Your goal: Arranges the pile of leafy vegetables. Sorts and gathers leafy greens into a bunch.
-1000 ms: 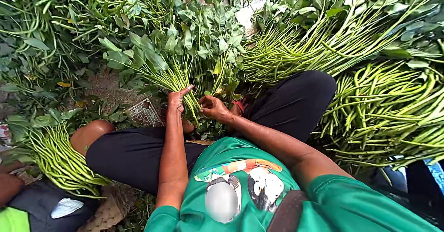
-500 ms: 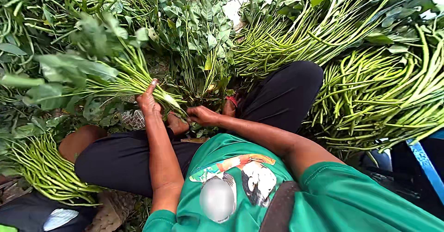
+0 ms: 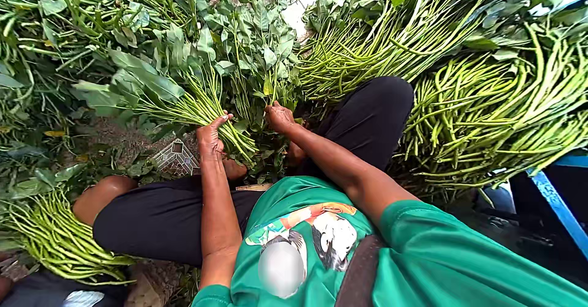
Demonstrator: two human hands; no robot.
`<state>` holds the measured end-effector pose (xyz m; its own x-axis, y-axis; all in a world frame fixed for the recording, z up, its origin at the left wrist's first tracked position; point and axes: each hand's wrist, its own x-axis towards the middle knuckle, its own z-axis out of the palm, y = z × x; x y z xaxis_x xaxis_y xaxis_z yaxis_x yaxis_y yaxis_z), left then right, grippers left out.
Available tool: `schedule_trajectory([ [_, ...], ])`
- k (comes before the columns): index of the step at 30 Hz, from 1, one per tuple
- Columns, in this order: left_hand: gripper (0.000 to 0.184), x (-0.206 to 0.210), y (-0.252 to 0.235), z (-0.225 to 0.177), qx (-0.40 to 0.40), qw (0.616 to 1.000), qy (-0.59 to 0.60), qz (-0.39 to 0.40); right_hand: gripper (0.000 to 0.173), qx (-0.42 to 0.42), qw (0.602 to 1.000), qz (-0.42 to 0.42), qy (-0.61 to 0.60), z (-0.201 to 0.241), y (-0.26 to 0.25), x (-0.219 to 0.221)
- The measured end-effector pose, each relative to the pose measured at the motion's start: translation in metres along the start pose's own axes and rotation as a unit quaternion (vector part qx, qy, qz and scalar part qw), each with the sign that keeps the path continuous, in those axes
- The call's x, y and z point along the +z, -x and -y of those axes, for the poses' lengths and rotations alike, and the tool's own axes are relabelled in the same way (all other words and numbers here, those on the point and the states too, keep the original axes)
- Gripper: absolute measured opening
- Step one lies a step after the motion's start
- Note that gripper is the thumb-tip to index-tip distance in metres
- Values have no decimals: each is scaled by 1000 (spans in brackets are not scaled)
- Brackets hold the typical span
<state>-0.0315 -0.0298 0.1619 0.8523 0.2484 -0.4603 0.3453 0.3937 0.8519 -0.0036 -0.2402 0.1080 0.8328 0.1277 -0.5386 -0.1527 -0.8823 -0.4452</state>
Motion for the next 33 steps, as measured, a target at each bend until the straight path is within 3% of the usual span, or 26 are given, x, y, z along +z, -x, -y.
schedule_trajectory([
  [8,35,-9,-1,-3,-9,999,16,29,37,63,993,-89,-54,-19,6,-39],
  [11,29,-9,-7,-3,-15,999,32,15,45,-59,960,-197,-190,-6,13,-38],
  [13,28,-8,-7,-3,-16,1000,26,6,50,-130,932,-216,-259,7,27,-28],
  [15,32,-7,-9,-3,-12,1000,14,-7,62,-105,921,-165,-336,9,37,-5],
  [18,38,-6,-10,1,-26,999,-28,-36,68,25,910,-18,-414,-1,44,23],
  [20,42,-6,-10,6,-37,996,-65,-40,66,15,923,10,-383,4,51,27],
  [23,48,-4,-12,17,-49,993,-103,-32,60,-128,963,-20,-238,19,68,23],
  [27,55,4,-11,30,-47,987,-152,-26,54,-237,958,-5,-161,21,77,37],
  [33,61,7,-11,42,-73,971,-227,-30,29,-338,939,-42,-43,12,74,50],
])
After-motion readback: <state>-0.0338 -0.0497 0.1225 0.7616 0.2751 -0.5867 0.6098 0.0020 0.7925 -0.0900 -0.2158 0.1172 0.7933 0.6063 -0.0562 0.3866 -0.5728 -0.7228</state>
